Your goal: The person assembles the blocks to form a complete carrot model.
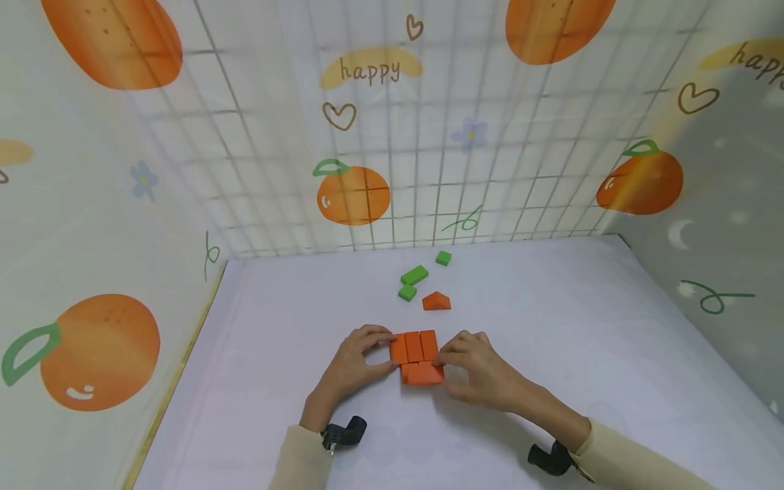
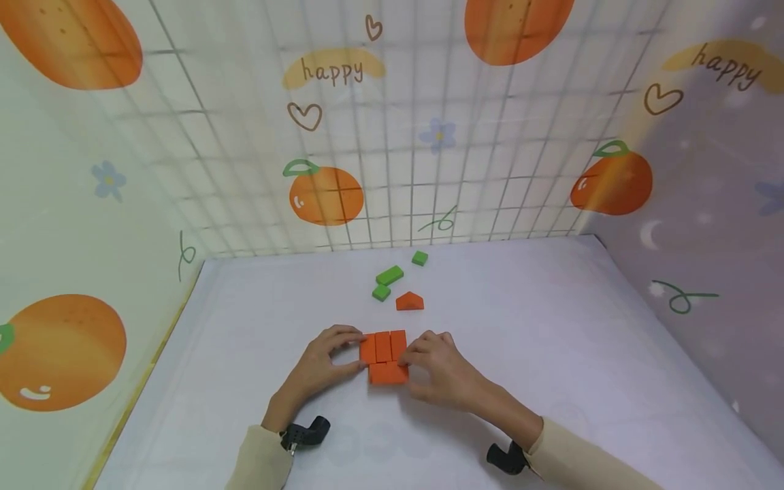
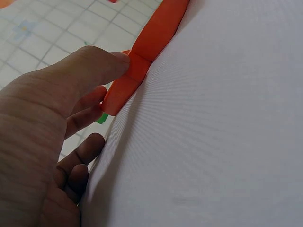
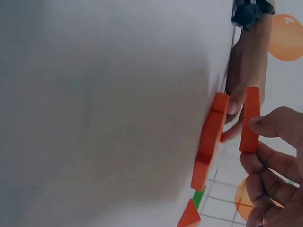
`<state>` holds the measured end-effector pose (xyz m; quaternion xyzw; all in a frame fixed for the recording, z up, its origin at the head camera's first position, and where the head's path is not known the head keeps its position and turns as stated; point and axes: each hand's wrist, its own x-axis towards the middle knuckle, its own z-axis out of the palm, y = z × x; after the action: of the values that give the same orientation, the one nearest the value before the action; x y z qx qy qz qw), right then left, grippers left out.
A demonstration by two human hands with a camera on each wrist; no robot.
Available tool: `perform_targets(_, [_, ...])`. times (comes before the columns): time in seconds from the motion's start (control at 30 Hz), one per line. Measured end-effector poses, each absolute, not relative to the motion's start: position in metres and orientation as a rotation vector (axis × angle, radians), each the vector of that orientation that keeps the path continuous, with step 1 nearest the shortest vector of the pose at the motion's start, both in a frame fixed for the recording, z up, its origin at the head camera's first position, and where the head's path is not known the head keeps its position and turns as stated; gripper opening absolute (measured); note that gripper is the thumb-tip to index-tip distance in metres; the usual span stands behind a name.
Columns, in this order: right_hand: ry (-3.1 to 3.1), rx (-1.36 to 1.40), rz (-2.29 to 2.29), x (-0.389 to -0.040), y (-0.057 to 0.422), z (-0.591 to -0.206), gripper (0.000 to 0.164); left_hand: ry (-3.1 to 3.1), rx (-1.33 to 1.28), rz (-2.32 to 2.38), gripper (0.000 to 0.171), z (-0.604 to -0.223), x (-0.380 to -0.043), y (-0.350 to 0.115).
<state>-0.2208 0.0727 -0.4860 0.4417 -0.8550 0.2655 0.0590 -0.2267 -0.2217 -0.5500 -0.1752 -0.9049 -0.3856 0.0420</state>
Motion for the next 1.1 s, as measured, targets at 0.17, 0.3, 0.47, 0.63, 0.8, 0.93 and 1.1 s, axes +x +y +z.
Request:
perform_targets(0.17, [-2.625,1.350,0.775,-0.215,0.070,-0.493,0.027,-2.787,-0.513,-1.188,0.048,-0.549,-0.227,-0.221])
perform_targets(0.3, [-2.668,1.352,0.718,-0.214,0.069,-0.498,0.029,-2.784,-0.508,-1.181,0.047,-0.548,-0.226,-0.221])
perform_targets(0.47, [-2.692,1.347,0.658,-0.215,0.068,-0.504,0.030,-2.761,-0.529,-1.177,0.047,-0.549,-0.226,-0.220])
perform_targets(0.63, [-2.665,1.352,0.617,-0.216,0.068,-0.507,0.032,-2.764,-0.529,-1.152,0.047,-0.549,-0.226,-0.221])
perform_targets(0.8, [-2.684,1.332,0.637,-0.221,0.070,-0.502,0.028,-2.762,-0.530,-1.157,0.047,-0.549,-0.227,-0.221])
perform_targets(0.93, [-2.706,1.235,0.744,-0.238,0.072,-0.494,0.020,-2.774,-0.518,-1.165,0.047,-0.550,-0.228,-0.220])
perform_targets(1.1, [-2.687,1.061,0.820,-0.281,0.074,-0.493,0.022,-2.792,-0.481,-1.185,0.047,-0.550,-0.227,-0.220])
